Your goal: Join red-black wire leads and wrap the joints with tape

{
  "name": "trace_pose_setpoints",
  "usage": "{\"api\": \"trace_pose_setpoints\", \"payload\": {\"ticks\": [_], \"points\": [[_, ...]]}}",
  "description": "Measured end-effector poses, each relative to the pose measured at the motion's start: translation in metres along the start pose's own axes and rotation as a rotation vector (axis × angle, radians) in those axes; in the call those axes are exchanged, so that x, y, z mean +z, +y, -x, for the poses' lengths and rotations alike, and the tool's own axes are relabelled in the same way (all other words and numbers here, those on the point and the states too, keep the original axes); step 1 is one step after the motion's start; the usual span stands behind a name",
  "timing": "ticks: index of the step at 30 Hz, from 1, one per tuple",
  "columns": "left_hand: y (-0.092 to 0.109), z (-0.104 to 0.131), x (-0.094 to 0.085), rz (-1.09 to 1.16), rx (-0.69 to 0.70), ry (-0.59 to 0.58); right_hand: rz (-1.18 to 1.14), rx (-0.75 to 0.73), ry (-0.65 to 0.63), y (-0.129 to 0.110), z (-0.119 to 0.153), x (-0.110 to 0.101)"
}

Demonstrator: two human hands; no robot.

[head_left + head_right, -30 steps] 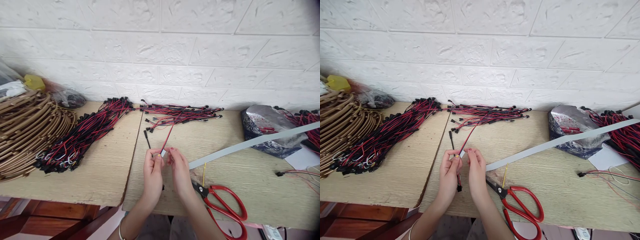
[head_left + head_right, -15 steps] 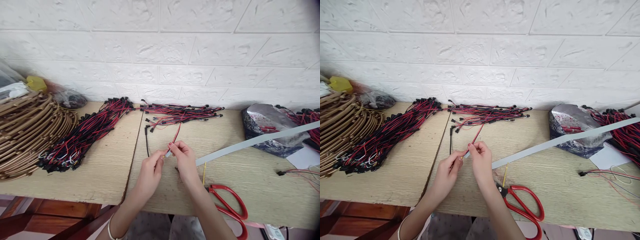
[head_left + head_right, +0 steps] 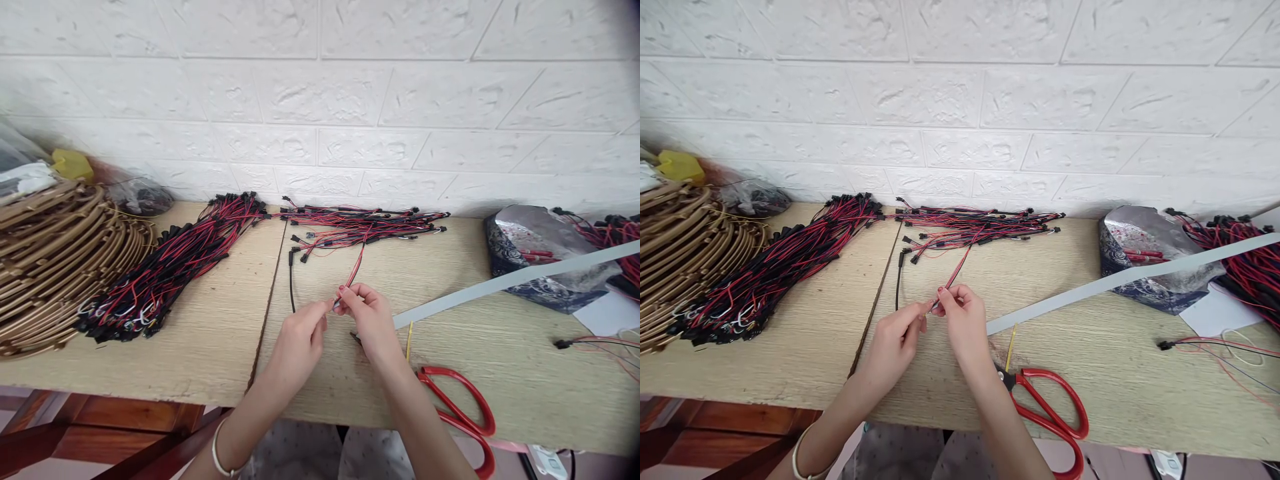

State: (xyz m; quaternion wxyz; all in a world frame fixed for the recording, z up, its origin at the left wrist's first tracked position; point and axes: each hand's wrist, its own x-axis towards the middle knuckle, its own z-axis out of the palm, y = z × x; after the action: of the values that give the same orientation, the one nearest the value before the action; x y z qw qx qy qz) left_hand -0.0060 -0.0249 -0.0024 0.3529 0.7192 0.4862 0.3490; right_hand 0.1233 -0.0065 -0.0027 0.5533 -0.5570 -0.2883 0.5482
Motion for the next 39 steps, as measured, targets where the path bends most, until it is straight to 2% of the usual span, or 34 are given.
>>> {"api": "trace_pose_setpoints", "payload": {"ticks": [2,4,8,12,15,19,29,39], "points": [[0.001,-0.001,-0.001,0.031,-0.037,-0.007,0.008,0.017,-0.008,-0.001,-0.001,-0.001],[0.002,-0.002,-0.002,0.124,-0.134,-0.019,0.030,0.023,-0.028,-0.002,-0.002,-0.003],[0.002,-0.006,-0.008,0.460,-0.345,-0.017,-0.103,0.051,-0.098,-0.001,0.002,-0.007],[0.003,-0.012,-0.015,0.681,-0.432,-0.003,-0.238,0.152,-0.124,0.007,0.012,-0.003],[0.004,-0.013,-0.019,0.761,-0.463,-0.035,-0.250,0.144,-0.132,0.015,0.017,0.003],[0.005,-0.014,-0.019,0.780,-0.476,-0.057,-0.282,0.124,-0.133,0.021,0.017,0.006],[0.016,-0.015,-0.017,0.695,-0.495,-0.049,-0.249,0.103,-0.122,0.016,0.011,0.006],[0.006,-0.014,-0.007,0.573,-0.429,0.013,-0.251,0.084,-0.134,0.020,0.008,0.003]]}}
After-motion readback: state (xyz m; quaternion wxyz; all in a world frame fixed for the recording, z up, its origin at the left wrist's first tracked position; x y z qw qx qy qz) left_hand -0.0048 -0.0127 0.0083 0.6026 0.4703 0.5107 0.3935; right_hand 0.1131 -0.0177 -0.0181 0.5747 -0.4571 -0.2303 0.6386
